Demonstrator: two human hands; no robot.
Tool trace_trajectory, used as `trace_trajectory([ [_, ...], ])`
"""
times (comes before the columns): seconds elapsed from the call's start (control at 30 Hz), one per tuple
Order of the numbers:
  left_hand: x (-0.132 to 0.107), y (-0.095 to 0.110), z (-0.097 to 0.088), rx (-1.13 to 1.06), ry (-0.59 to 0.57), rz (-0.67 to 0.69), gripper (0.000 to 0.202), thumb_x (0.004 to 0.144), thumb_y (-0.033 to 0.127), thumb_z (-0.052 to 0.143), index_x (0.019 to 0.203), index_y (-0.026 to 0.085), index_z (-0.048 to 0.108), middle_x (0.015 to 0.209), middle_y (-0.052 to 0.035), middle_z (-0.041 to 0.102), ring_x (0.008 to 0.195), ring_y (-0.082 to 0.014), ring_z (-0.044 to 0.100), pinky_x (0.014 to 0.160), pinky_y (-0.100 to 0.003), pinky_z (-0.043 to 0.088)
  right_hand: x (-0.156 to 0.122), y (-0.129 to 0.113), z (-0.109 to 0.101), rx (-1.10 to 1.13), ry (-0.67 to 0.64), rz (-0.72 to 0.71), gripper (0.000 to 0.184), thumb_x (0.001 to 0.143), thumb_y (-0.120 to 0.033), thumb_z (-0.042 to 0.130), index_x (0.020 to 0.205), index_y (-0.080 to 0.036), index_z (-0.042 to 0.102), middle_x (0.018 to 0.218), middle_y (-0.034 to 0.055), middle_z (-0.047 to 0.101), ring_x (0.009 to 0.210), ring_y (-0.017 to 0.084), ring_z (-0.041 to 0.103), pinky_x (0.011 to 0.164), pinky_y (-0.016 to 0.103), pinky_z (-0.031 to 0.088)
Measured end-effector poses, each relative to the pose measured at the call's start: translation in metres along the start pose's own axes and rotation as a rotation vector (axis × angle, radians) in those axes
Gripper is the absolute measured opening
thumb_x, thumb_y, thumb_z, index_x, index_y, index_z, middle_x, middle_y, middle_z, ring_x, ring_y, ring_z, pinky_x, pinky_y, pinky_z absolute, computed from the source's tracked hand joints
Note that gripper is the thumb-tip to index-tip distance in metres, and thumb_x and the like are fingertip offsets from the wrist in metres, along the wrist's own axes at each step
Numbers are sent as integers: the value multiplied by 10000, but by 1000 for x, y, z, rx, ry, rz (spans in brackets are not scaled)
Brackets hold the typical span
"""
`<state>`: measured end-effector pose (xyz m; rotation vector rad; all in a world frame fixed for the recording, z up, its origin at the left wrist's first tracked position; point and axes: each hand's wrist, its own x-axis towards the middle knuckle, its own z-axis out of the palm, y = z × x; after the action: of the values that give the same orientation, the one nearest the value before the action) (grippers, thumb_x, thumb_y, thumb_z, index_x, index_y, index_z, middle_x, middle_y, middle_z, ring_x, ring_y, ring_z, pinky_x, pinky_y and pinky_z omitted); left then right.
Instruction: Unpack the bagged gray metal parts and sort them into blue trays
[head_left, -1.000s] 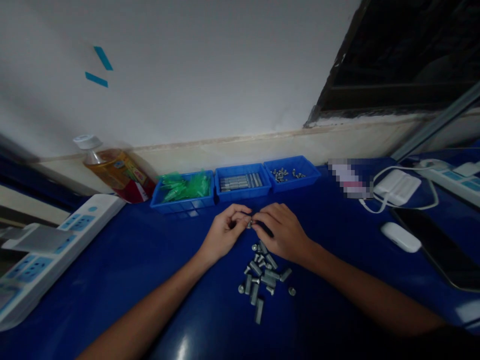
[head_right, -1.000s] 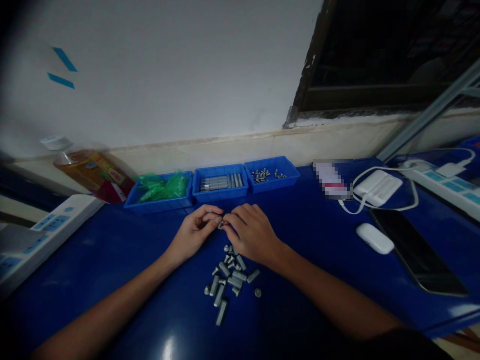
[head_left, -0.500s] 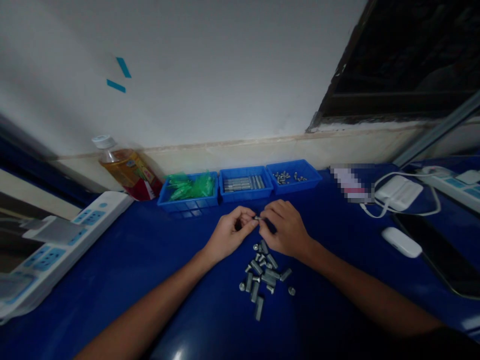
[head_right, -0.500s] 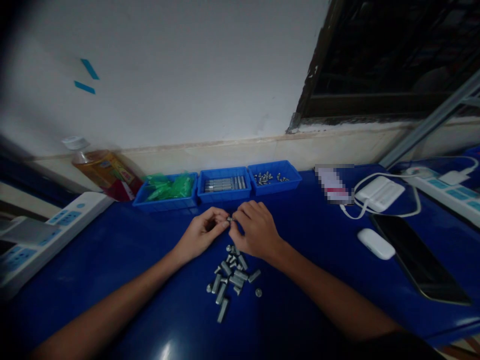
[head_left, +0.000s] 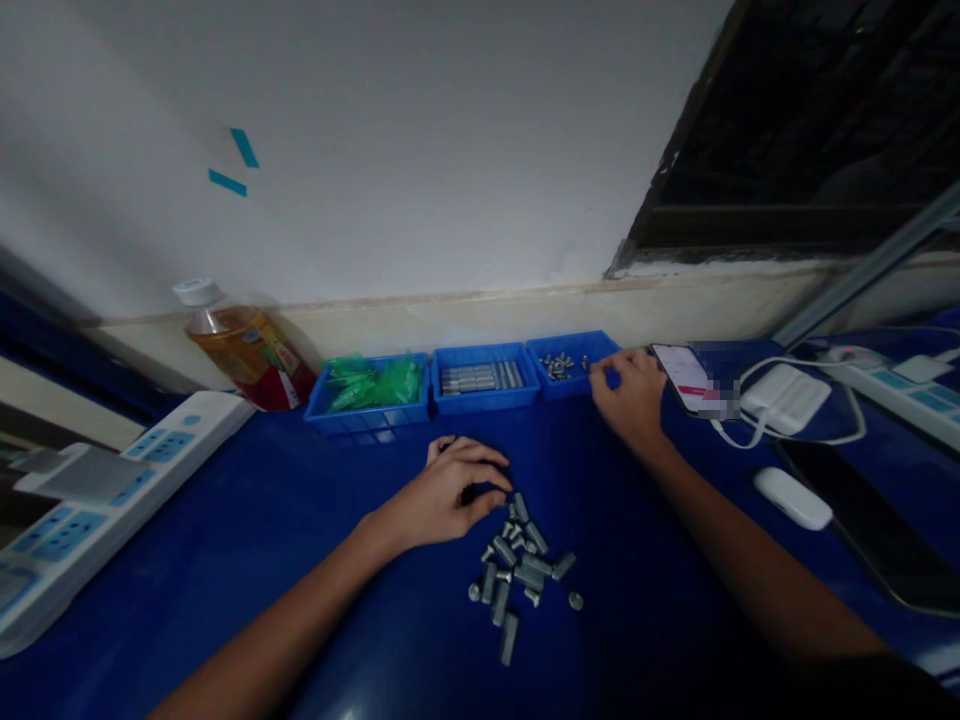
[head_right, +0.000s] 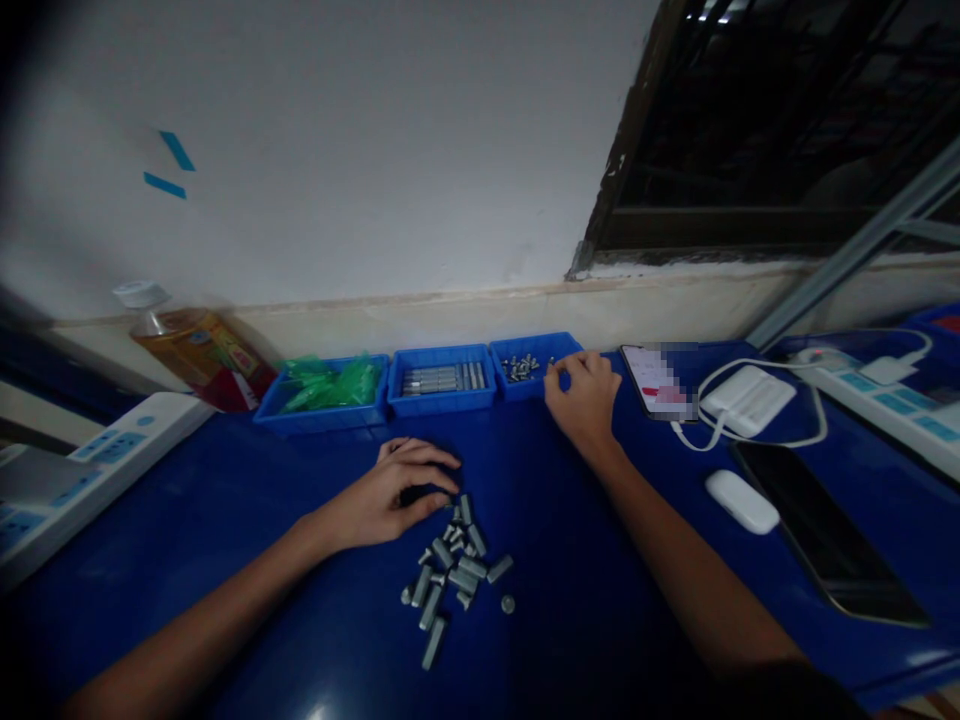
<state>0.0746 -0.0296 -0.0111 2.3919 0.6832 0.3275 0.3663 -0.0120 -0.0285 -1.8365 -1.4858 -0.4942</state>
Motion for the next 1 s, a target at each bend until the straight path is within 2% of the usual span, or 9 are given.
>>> trace_trajectory([
  [0.1, -2, 1, -2, 21, -58, 45, 153, 822, 246, 621, 954, 309, 668, 1223, -12, 579, 1180, -246, 444, 1008, -485, 143, -11, -13, -2, 58, -22, -85, 114, 820, -268, 543, 782, -185, 612, 864, 66, 583, 875, 240, 514, 740, 369, 353],
  [0.17, -3, 0, -1, 36, -37, 49, 111, 825, 246, 627, 919, 295, 661, 1220, -1, 577, 1175, -232, 449, 1012, -475, 138, -21, -25, -9, 134, -36, -171, 99, 832, -243, 534, 800, -185, 608, 863, 64, 588, 870, 230, 516, 747, 365, 364],
  [0.3, -3, -3, 6, -3, 104, 31, 75, 865, 253, 583, 921, 229, 626, 1040, -15, 644, 1032, -188, 536, 975, -403, 242, -42, -61, -32, 357, -182, -389, 85, 857, -192, 504, 846, -185, 589, 824, 52, 600, 819, 198, 529, 739, 344, 387],
  [0.4, 0, -6, 8, -132, 244, -18, 139, 898, 280, 525, 889, 183, 624, 872, -22, 658, 860, -164, 574, 842, -321, 362, -57, -88, -46, 433, -368, -556, 132, 850, -197, 520, 966, -171, 577, 864, 64, 615, 818, 204, 529, 731, 354, 392],
  [0.47, 1, -8, 8, -220, 304, -47, 197, 910, 294, 496, 847, 162, 627, 806, -27, 647, 795, -159, 572, 762, -286, 394, -64, -100, -49, 436, -451, -618, 195, 848, -208, 528, 1033, -157, 560, 900, 78, 617, 826, 215, 524, 733, 364, 397],
  [0.53, 1, -9, 7, -277, 326, -58, 222, 909, 302, 494, 816, 152, 628, 775, -25, 634, 769, -155, 569, 731, -269, 403, -68, -105, -47, 457, -466, -612, 205, 862, -196, 510, 1058, -150, 545, 911, 84, 619, 829, 215, 525, 742, 364, 405],
  [0.6, 1, -9, 7, -312, 333, -59, 225, 900, 311, 510, 803, 146, 627, 771, -22, 627, 759, -150, 569, 724, -260, 407, -69, -104, -44, 509, -427, -573, 163, 879, -175, 486, 1029, -157, 545, 893, 78, 621, 824, 203, 530, 745, 350, 413],
  [0.77, -1, -6, 10, -275, 319, -43, 249, 903, 328, 502, 776, 148, 619, 744, -12, 619, 723, -139, 557, 705, -256, 394, -63, -97, -39, 575, -352, -525, 83, 853, -125, 493, 831, -182, 549, 779, 39, 599, 753, 172, 527, 702, 322, 404],
  [1.0, 2, -1, 13, -60, 238, -65, 224, 914, 273, 481, 749, 161, 582, 742, -6, 624, 735, -148, 547, 738, -294, 358, -64, -99, -32, 544, -477, -537, 134, 872, -110, 444, 852, -180, 556, 794, 48, 599, 768, 175, 533, 733, 327, 415],
])
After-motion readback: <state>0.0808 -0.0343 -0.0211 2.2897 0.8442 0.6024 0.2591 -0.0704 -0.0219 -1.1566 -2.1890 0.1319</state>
